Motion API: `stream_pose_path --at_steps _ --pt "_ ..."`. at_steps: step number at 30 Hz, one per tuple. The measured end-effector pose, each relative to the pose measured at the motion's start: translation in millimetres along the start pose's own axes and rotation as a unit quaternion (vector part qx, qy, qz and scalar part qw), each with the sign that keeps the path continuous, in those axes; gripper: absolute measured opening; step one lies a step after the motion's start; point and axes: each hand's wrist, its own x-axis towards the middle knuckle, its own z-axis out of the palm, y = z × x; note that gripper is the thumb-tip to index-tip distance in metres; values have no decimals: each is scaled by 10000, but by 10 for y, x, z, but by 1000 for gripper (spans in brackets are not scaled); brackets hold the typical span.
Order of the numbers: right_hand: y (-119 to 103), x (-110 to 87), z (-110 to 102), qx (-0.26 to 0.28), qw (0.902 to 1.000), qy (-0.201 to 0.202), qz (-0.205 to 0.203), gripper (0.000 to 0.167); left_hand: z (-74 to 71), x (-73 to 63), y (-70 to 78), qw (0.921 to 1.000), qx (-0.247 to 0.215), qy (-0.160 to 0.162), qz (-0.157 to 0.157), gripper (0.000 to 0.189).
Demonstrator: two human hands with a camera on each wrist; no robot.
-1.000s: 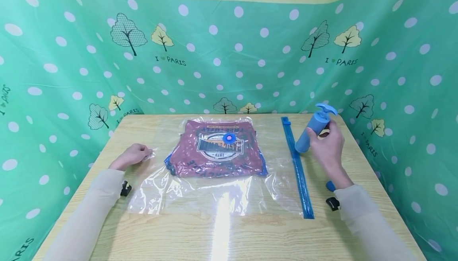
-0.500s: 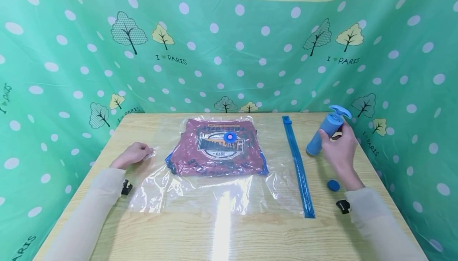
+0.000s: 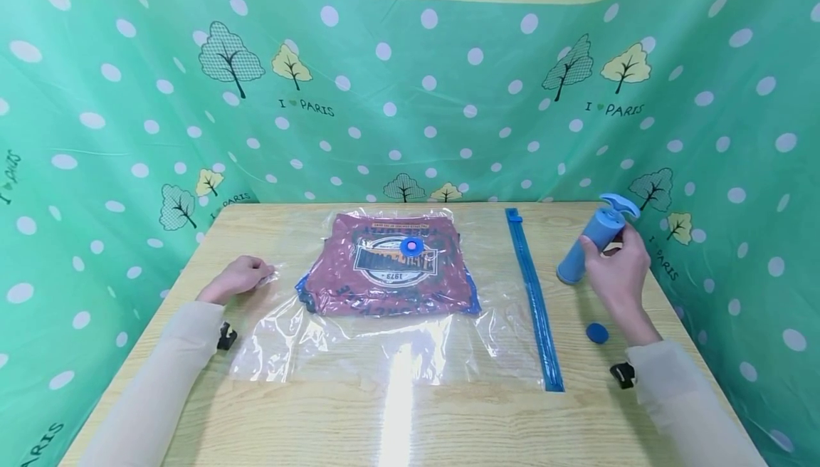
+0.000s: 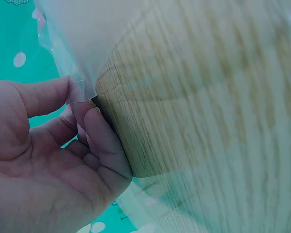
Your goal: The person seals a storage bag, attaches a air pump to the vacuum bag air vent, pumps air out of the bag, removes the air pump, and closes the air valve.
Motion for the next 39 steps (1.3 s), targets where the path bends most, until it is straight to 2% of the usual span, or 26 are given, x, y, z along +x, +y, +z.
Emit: stream_pose_path --at_steps 10,18,27,30,33,36,39 --pt "25 21 1 -43 9999 -79 -117 52 20 -54 9 10000 -43 5 -76 34" --pt "58 2 -4 92 9999 -77 67 61 21 -40 4 9999 96 47 22 34" --pt "67 -15 -4 46 9999 -137 25 64 22 -63 33 9999 107 87 -2 35" --pt "101 -61 -64 -121 9989 -455 45 73 32 -70 45 9999 117 91 52 35" --pt "185 -155 -167 -419 9932 -1076 115 80 41 -74 58 9998 91 88 121 34" --pt "299 -276 -272 -871 9780 -1893 54 74 31 -81 56 9999 35 82 108 35" --pt "380 -388 -349 -1351 9554 -2621 -128 65 8 -83 50 10000 -3 69 58 34"
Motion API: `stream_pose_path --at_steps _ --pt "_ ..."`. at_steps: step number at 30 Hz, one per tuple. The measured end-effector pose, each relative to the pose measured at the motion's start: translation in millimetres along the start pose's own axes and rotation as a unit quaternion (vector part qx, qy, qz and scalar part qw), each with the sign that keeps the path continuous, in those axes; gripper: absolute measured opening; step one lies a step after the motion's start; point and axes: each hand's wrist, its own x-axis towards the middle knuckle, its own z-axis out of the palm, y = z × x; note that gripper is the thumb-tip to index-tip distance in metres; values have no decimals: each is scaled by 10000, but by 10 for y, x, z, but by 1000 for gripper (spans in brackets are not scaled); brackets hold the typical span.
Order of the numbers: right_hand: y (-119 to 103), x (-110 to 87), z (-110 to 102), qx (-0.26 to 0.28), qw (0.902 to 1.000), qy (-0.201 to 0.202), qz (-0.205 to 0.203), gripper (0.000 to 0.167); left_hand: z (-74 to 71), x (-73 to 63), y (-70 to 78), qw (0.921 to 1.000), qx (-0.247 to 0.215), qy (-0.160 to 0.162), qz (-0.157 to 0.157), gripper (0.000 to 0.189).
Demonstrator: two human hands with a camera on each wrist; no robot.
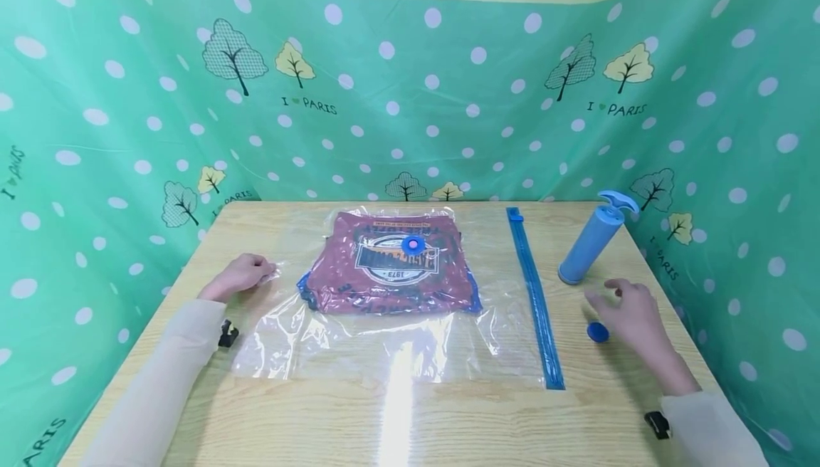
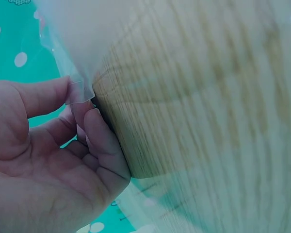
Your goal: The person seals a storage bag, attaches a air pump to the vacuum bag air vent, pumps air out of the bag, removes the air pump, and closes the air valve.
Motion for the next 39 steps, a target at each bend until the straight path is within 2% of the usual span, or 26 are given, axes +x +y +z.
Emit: stream_pose_path --at_steps 5,8,12,15,30,34,39 --pt "20 -146 65 -617 9947 -788 -232 60 -16 -6 3 10000 -57 -11 -11 33" --pt "-16 -198 141 -806 9912 -970 -405 50 -6 4 -6 10000 -82 -10 23 33" --pt "-94 -231 232 -870 9901 -909 -627 33 3 20 -22 9999 -114 -33 -24 34" --pt "-155 -243 283 -854 9900 -870 -705 28 3 20 -31 9999 -131 -42 -59 35" --pt "-211 -279 375 -798 9911 -758 -750 25 -14 9 -20 9996 -253 -137 -43 35" --pt "-210 -280 386 -788 9912 -802 -703 25 5 0 -62 9996 -252 -129 -39 36" --pt "-219 -264 378 -802 9919 -612 -777 27 16 6 -78 9997 -237 -79 14 36"
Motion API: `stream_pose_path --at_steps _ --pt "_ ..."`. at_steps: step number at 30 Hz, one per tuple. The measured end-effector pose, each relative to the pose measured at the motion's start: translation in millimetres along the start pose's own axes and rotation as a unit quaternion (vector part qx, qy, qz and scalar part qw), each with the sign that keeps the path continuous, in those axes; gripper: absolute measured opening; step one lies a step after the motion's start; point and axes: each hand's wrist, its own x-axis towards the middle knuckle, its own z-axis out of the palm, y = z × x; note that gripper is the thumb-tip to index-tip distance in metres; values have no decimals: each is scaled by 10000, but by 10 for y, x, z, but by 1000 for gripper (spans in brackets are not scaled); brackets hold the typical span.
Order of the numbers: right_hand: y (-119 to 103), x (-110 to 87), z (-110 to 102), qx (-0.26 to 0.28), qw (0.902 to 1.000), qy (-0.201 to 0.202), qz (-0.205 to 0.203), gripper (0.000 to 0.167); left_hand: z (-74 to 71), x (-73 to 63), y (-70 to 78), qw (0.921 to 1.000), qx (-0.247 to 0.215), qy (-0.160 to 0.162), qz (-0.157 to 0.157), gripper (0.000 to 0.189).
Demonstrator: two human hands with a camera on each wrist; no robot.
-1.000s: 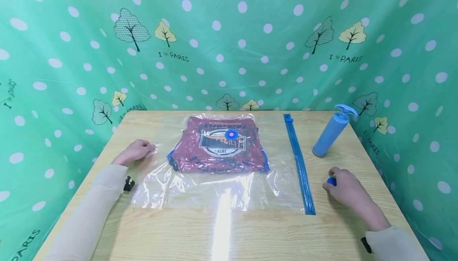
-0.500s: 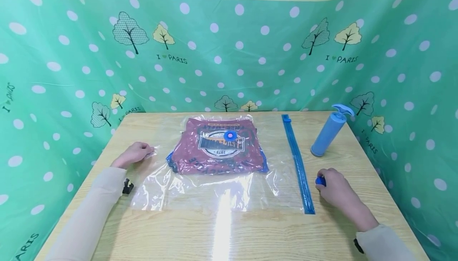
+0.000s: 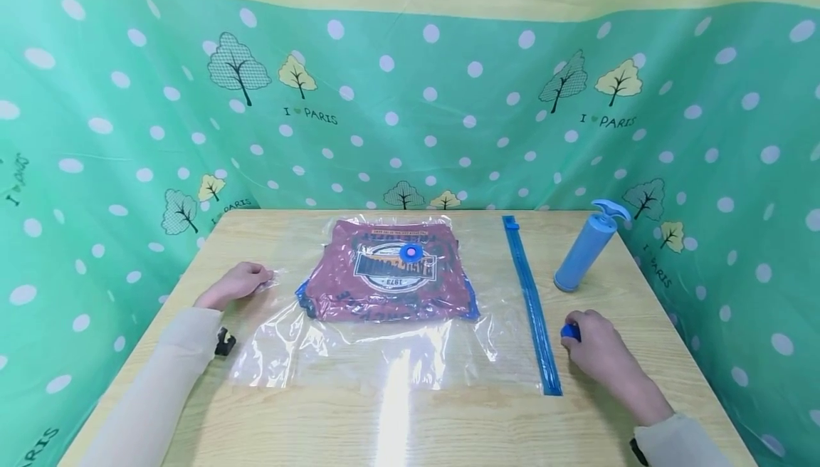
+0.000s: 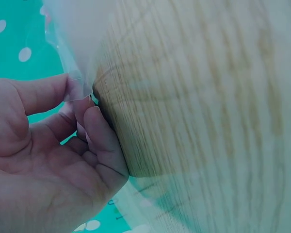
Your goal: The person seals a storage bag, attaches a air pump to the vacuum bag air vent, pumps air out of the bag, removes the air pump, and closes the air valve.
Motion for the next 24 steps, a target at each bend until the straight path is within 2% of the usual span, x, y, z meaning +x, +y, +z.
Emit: stream_pose_path --at_steps 7,14,17,24 --pt "-100 63 -76 135 9998 128 -50 37 -4 -3 25 10000 25 -30 -12 36" --pt "-336 218 -109 227 9993 185 -222 36 -3 23 -11 9999 40 -38 -145 36" --pt "-439 301 -105 275 9990 181 -311 36 -4 12 -11 9999 42 -35 -109 36" --pt "-638 502 -72 346 9965 286 -702 34 2 7 16 9999 -29 -23 -140 34"
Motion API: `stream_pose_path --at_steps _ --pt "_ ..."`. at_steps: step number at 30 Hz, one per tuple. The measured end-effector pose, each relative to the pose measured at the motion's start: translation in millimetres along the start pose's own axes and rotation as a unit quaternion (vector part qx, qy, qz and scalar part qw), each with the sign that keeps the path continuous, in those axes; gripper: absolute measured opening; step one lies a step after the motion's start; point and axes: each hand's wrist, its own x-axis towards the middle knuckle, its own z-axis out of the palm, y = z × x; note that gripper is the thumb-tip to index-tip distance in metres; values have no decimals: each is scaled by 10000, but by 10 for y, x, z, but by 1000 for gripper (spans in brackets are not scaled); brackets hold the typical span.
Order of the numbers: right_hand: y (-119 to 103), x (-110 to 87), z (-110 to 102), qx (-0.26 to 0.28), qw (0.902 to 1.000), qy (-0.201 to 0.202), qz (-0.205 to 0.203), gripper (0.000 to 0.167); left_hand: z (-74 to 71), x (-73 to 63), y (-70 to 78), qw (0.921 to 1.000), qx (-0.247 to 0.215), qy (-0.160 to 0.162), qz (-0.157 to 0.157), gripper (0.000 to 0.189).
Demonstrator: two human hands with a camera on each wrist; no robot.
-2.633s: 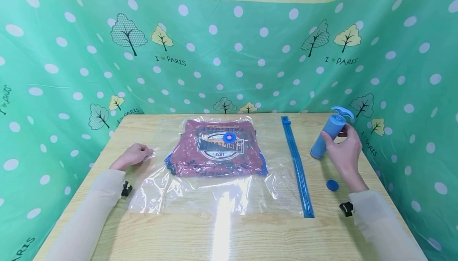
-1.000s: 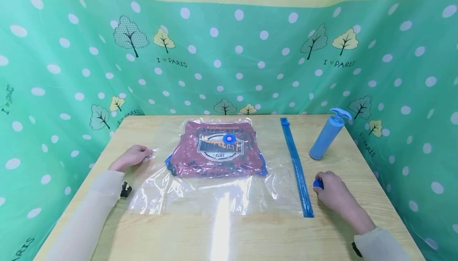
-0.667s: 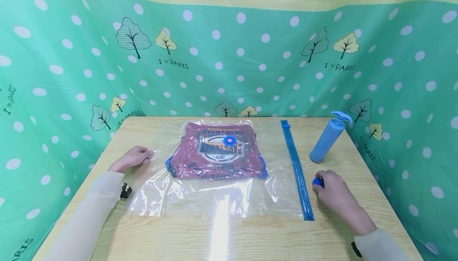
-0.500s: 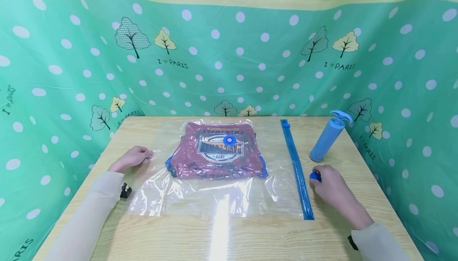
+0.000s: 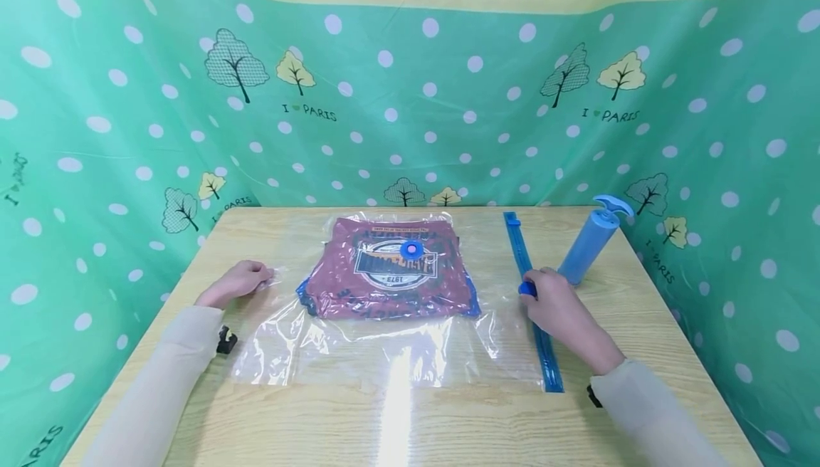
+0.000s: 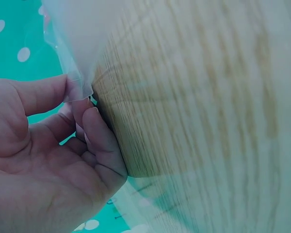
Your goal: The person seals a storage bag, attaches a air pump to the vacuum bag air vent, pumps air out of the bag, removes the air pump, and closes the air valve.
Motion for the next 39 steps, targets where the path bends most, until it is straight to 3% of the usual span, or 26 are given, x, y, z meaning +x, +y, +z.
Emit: stream_pose_path --at_steps 11,39 --pt "-181 305 94 49 9996 -29 -266 37 -14 -21 23 10000 -86 0 -27 33" --pt "-442 827 413 28 9962 -100 -867 31 8 -7 12 9997 174 123 80 36"
